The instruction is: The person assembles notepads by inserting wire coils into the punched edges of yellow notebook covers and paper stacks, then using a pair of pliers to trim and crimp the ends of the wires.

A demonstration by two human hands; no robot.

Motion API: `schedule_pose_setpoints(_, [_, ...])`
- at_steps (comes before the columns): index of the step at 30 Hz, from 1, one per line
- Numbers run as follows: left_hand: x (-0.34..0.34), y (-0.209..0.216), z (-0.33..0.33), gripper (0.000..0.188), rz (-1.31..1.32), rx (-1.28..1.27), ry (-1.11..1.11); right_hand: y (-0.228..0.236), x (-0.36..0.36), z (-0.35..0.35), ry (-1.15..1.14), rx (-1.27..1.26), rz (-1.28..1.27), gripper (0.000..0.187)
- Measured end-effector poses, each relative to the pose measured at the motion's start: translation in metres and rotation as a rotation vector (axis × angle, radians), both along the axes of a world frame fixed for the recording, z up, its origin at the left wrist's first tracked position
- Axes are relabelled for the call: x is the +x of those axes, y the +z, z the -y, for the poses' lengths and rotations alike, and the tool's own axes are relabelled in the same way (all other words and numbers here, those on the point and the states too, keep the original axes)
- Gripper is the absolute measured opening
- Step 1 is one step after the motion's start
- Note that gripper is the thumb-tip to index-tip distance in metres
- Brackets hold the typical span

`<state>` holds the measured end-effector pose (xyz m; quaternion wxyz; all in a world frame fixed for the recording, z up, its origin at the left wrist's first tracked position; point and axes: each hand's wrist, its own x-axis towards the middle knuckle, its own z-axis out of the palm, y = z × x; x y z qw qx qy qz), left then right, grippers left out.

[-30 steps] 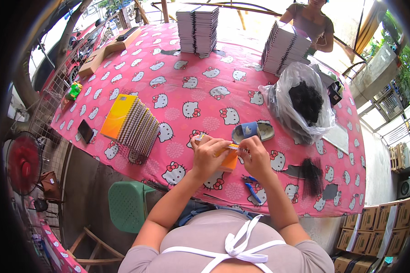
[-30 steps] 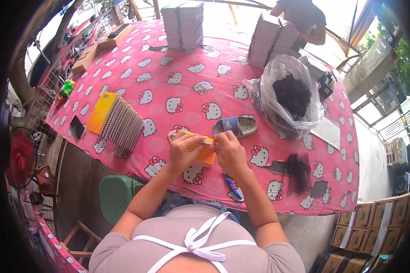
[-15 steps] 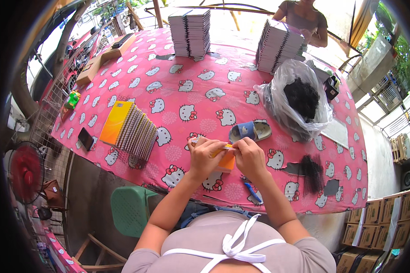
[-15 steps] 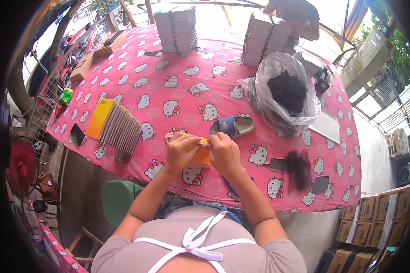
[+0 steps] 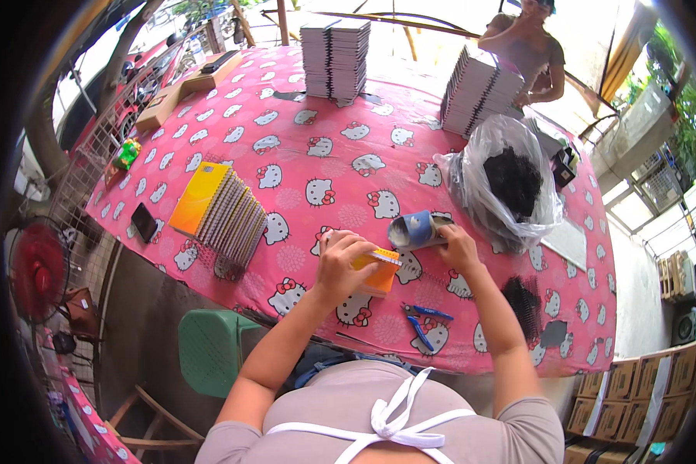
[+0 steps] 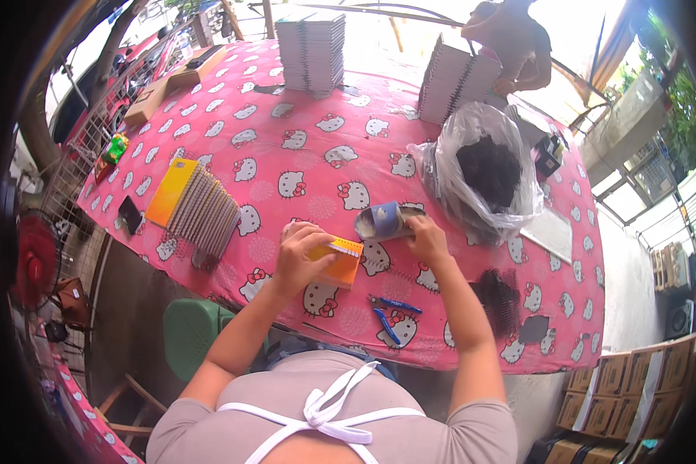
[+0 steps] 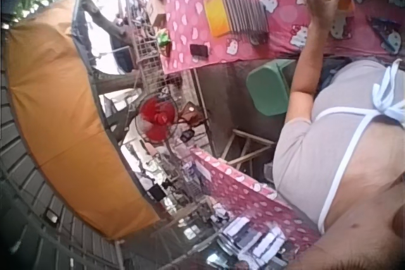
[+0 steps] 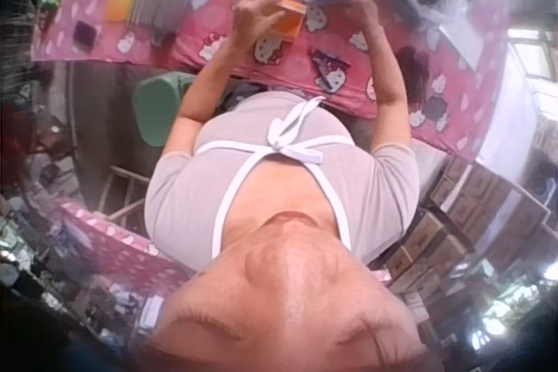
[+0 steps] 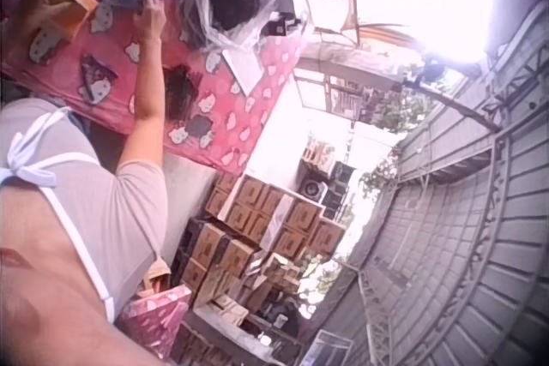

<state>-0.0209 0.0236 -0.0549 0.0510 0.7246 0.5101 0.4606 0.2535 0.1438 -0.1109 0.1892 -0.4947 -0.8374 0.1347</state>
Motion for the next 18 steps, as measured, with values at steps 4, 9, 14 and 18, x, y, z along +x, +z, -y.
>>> schedule_pose_setpoints(4, [-0.007,-0.002,0.002,0.03,0.084,-0.107,-0.053,0.034,-0.018,0.017,0.138,-0.268,-0.691,0.032])
schedule_pose_setpoints(9, [-0.008,0.001,0.005,0.028,0.073,-0.168,-0.059,0.048,-0.019,0.025,0.201,-0.26,-0.573,0.026])
schedule_pose_setpoints(14, [-0.01,0.004,0.002,0.026,0.081,-0.223,-0.075,0.079,-0.042,0.032,0.274,-0.408,-0.449,0.026])
schedule_pose_setpoints(18, [-0.012,0.008,-0.003,0.026,0.082,-0.276,-0.078,0.06,-0.028,0.003,0.408,-0.344,-0.609,0.043])
